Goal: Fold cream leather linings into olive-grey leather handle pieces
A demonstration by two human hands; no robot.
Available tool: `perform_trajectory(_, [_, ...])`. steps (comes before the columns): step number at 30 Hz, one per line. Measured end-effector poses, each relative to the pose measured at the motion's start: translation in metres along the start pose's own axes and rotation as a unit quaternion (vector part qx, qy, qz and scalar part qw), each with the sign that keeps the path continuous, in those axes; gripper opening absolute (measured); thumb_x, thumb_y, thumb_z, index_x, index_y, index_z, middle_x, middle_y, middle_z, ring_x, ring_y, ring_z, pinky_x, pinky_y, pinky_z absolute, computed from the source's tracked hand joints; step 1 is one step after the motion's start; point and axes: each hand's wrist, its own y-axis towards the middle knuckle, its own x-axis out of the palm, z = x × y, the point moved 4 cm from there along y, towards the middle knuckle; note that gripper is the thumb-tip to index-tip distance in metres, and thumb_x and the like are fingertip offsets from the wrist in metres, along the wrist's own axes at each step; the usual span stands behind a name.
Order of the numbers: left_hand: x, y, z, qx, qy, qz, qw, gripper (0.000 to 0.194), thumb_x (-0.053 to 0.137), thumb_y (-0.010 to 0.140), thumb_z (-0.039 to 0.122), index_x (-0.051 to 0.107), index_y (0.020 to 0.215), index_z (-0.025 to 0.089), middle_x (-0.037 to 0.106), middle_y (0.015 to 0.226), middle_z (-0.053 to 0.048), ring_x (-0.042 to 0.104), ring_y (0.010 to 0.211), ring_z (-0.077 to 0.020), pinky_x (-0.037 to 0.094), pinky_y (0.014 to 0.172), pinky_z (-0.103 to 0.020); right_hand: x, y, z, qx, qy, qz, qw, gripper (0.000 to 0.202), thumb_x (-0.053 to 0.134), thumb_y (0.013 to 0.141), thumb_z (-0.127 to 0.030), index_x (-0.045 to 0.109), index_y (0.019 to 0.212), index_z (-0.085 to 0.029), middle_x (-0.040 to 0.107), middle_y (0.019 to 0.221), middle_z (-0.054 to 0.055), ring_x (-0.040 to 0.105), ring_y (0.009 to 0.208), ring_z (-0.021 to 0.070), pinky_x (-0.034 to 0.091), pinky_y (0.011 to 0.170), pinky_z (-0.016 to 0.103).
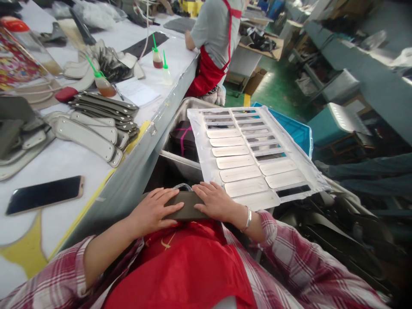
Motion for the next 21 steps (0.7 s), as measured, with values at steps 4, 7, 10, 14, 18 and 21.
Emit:
perform_trajectory(4, [-0.003, -0.002, 0.003, 0.010, -0.011, 0.018, 1.000, 0.044, 0.053, 0.081, 0.045, 0.051, 0.123, 0.032, 0.039, 0.136, -0.010, 0.038, 0.122, -0.0270, 0.029, 0.101, -0.048, 0.006, -0.003, -0.002, -0.039, -0.054, 0.002, 0.998, 0.064, 0.045, 0.085, -0.049, 0.032, 0.137, -0.014, 0.036, 0.140, 0.009, 0.028, 0.128, 0.0275, 0.024, 0.105, 0.048])
perform_trajectory(7, [-0.004, -0.003, 0.002, 0.006, -0.017, 0.034, 0.999, 0.044, 0.055, 0.080, 0.046, 0.053, 0.121, 0.030, 0.040, 0.135, -0.010, 0.037, 0.122, -0.0273, 0.029, 0.102, -0.048, 0.003, -0.007, -0.002, -0.066, -0.079, 0.003, 0.995, 0.069, 0.044, 0.083, -0.055, 0.032, 0.137, -0.014, 0.031, 0.143, 0.008, 0.024, 0.131, 0.0283, 0.022, 0.106, 0.049])
perform_trajectory(10, [-0.003, -0.002, 0.003, 0.016, -0.021, 0.049, 0.998, 0.044, 0.054, 0.080, 0.047, 0.053, 0.121, 0.029, 0.041, 0.136, -0.010, 0.036, 0.124, -0.0268, 0.023, 0.105, -0.050, 0.003, -0.013, -0.006, -0.095, -0.090, -0.002, 0.991, 0.073, 0.044, 0.082, -0.058, 0.031, 0.137, -0.014, 0.028, 0.144, 0.008, 0.020, 0.132, 0.0294, 0.020, 0.106, 0.051])
perform_trajectory(14, [0.000, -0.004, 0.009, 0.047, -0.007, 0.078, 0.996, 0.039, 0.050, 0.085, 0.039, 0.052, 0.121, 0.024, 0.051, 0.129, -0.006, 0.035, 0.125, -0.0248, 0.013, 0.108, -0.051, 0.012, -0.024, -0.018, -0.120, -0.103, -0.006, 0.987, 0.072, 0.048, 0.082, -0.054, 0.032, 0.137, -0.011, 0.028, 0.144, 0.009, 0.019, 0.133, 0.0289, 0.022, 0.107, 0.048])
perform_trajectory(18, [0.010, -0.011, 0.019, 0.048, 0.023, 0.098, 0.994, 0.037, 0.047, 0.087, 0.027, 0.051, 0.122, 0.016, 0.052, 0.127, -0.007, 0.041, 0.121, -0.0231, 0.021, 0.108, -0.043, 0.022, -0.026, -0.030, -0.108, -0.118, 0.025, 0.987, 0.069, 0.049, 0.082, -0.051, 0.036, 0.134, -0.007, 0.029, 0.143, 0.013, 0.021, 0.133, 0.0291, 0.025, 0.107, 0.045])
perform_trajectory(21, [0.015, -0.018, 0.022, 0.046, 0.042, 0.112, 0.992, 0.039, 0.047, 0.086, 0.023, 0.050, 0.123, 0.012, 0.052, 0.127, -0.009, 0.042, 0.121, -0.0231, 0.028, 0.105, -0.037, 0.030, -0.017, -0.044, -0.135, -0.126, 0.058, 0.981, 0.062, 0.043, 0.086, -0.050, 0.040, 0.131, -0.008, 0.034, 0.141, 0.014, 0.023, 0.132, 0.0277, 0.029, 0.106, 0.041])
